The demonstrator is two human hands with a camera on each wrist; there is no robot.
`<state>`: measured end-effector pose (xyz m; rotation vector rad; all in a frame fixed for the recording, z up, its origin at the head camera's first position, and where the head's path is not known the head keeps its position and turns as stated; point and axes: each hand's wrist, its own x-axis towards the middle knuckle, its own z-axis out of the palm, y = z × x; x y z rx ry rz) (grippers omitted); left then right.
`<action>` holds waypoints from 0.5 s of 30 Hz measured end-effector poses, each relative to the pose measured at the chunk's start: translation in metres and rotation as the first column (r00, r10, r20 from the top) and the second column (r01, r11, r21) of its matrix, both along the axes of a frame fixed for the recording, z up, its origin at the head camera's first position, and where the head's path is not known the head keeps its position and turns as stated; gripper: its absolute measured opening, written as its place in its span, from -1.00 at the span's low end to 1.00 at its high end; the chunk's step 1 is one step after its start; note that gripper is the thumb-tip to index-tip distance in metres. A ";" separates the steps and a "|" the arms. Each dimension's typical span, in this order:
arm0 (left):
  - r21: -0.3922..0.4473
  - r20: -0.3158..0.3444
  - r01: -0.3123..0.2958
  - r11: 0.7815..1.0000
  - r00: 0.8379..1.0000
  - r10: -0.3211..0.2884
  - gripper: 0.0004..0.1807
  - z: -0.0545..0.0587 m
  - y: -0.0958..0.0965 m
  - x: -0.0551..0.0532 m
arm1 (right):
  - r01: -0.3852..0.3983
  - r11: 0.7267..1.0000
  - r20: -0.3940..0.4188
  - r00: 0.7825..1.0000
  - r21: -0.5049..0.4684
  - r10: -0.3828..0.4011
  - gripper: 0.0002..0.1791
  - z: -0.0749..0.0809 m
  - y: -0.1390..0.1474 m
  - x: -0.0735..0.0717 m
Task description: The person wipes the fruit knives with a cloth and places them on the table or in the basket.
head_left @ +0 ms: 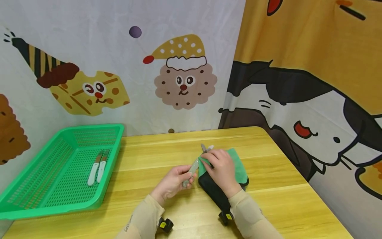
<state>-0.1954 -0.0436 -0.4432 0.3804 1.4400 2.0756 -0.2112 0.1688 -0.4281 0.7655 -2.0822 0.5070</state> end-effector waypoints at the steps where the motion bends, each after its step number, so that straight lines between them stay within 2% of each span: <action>1: -0.003 -0.005 0.003 1.000 1.000 -0.003 -0.58 0.000 0.000 0.000 | 0.001 1.000 0.007 1.000 0.000 -0.001 -0.73 -0.001 -0.001 0.001; 7: -0.020 -0.027 0.012 1.000 1.000 -0.012 -0.57 0.000 0.000 0.001 | 0.016 0.999 0.011 1.000 -0.029 -0.016 -0.72 -0.002 0.001 -0.001; 15: -0.026 -0.049 0.028 0.999 0.998 -0.029 -0.56 0.001 0.000 0.003 | 0.089 0.993 0.000 0.996 -0.074 -0.089 -0.79 0.001 0.017 -0.008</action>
